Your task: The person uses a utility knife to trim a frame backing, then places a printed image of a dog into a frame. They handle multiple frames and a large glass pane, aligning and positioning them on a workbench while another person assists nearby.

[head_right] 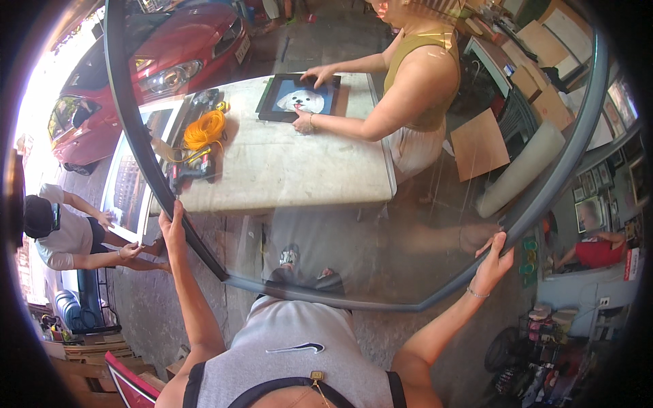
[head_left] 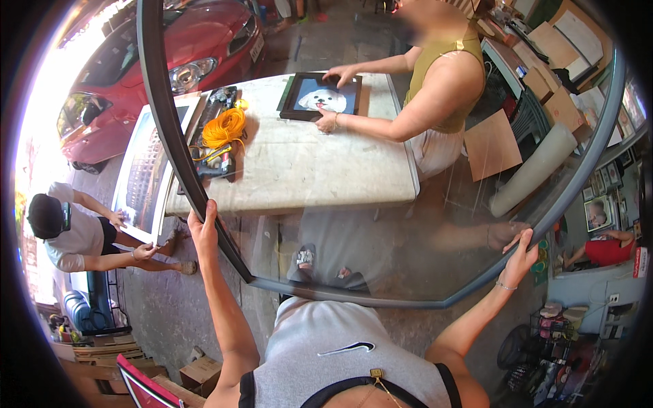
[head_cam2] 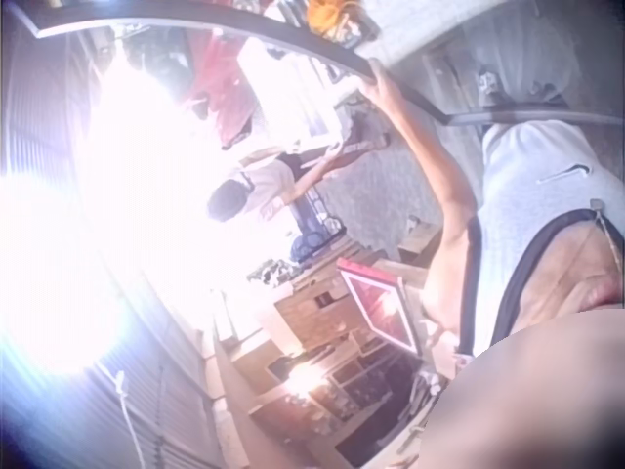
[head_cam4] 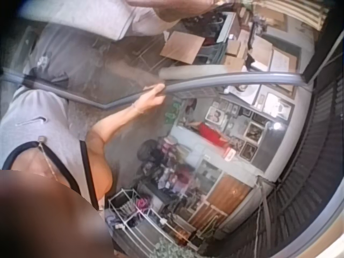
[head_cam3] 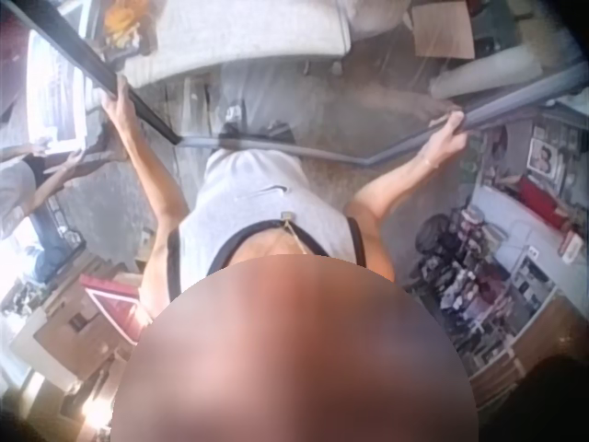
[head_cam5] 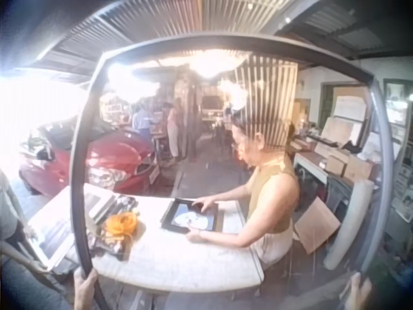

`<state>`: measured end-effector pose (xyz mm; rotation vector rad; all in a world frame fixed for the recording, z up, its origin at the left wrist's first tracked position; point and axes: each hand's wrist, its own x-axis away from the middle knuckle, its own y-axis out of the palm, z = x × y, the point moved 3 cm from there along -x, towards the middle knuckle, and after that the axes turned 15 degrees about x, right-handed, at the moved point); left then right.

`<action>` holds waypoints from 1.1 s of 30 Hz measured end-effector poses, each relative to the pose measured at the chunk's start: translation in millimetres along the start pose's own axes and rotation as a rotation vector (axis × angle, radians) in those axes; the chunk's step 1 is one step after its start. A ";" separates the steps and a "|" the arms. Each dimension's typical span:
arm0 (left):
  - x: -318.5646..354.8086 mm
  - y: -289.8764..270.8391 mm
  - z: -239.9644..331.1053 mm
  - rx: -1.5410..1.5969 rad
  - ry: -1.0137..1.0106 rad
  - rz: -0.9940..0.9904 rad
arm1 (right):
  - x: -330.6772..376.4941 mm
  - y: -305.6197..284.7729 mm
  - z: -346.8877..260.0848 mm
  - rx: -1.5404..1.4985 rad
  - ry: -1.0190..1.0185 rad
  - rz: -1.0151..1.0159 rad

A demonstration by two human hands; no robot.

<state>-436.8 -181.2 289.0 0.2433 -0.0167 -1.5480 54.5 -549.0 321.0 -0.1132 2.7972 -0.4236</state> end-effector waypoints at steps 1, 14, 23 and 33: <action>-0.2 -0.1 -0.1 0.001 -0.021 0.003 | 0.4 0.3 -0.7 0.007 0.001 0.001; 3.5 -6.2 -1.2 0.019 0.002 -0.016 | 5.0 -6.4 2.2 0.026 0.003 -0.004; 4.6 -5.8 -1.1 0.001 0.000 -0.007 | 5.4 -5.4 3.1 0.012 -0.009 -0.018; 4.1 -11.8 -1.4 0.012 0.018 -0.019 | 9.0 -4.8 -1.6 -0.002 0.028 -0.005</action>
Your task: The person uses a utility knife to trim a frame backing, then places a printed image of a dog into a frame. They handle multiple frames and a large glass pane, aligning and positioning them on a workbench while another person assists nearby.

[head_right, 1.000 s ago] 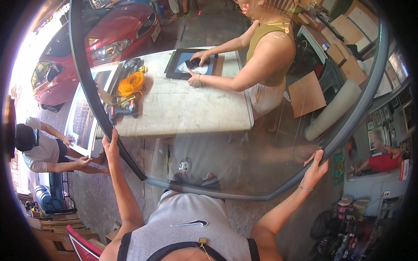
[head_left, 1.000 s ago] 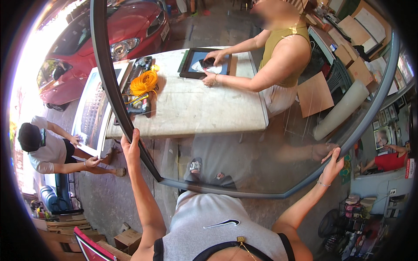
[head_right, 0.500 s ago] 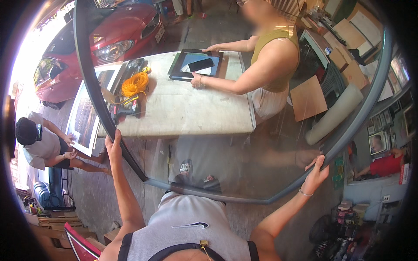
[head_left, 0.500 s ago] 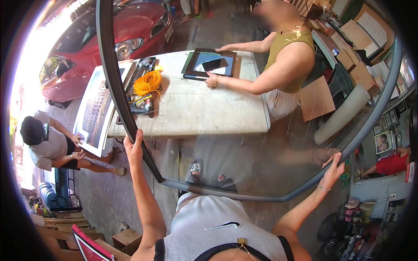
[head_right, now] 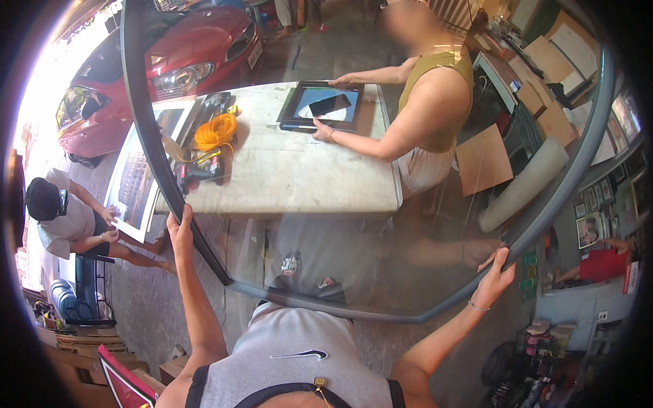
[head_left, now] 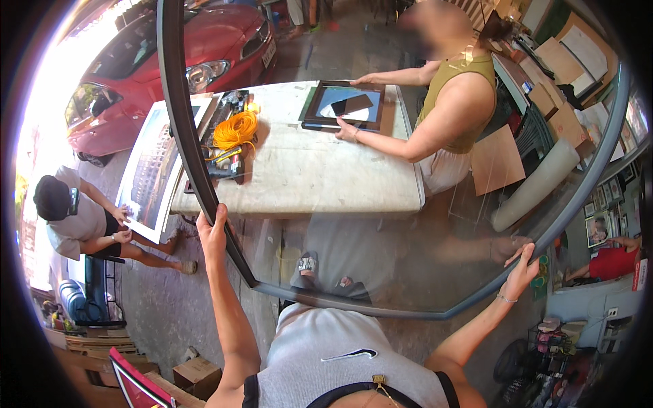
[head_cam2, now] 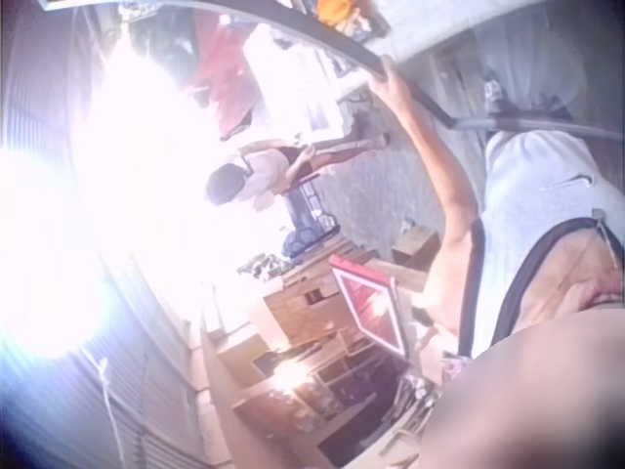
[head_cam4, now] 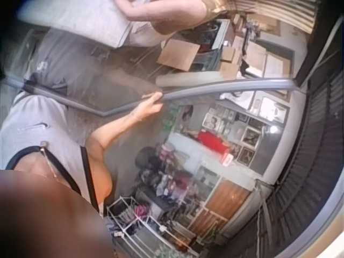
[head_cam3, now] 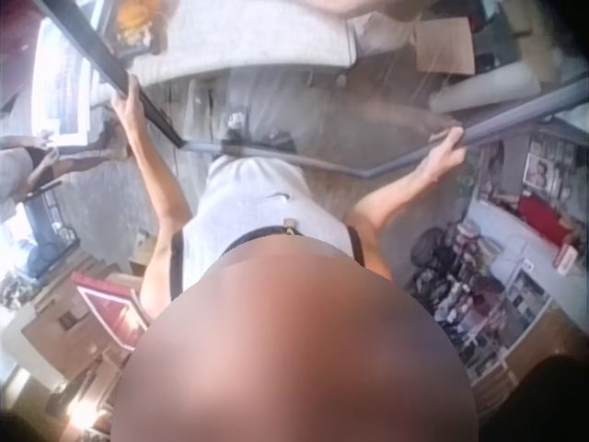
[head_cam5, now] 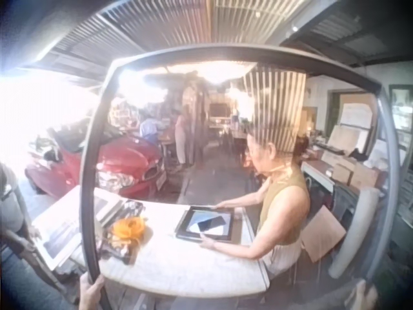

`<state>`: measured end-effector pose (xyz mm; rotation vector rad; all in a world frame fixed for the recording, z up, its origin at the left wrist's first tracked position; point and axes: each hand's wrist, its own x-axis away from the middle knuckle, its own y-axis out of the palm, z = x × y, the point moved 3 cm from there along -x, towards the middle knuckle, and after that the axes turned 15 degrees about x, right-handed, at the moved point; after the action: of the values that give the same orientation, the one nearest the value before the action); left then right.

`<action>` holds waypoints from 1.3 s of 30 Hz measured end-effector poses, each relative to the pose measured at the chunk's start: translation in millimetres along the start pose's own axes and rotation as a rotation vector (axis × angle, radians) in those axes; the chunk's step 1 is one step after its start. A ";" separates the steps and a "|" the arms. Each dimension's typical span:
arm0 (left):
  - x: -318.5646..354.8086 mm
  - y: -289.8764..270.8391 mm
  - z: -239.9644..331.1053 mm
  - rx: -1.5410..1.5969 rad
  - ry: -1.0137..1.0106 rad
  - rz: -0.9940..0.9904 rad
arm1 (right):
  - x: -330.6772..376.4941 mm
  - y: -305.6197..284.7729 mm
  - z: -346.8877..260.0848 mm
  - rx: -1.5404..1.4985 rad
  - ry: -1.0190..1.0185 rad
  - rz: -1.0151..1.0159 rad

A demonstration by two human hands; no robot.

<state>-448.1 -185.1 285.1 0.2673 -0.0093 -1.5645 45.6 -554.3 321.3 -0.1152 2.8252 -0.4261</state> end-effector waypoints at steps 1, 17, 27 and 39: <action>0.0 -0.5 -0.9 -0.004 -0.030 0.009 | -0.2 0.8 -0.7 0.011 -0.016 -0.005; -2.1 -12.8 -12.5 0.035 -0.005 0.027 | -7.2 21.7 -14.9 0.015 -0.048 -0.056; -16.4 -14.9 -27.9 0.030 -0.090 0.069 | -24.6 57.4 -30.1 0.035 0.003 -0.124; -86.1 11.2 -75.1 -0.096 -0.169 0.098 | -73.0 150.5 -36.3 0.176 -0.097 -0.220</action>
<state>-425.0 -88.1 228.1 0.0577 -0.0785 -1.4811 99.5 -392.0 328.7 -0.4013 2.6744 -0.6955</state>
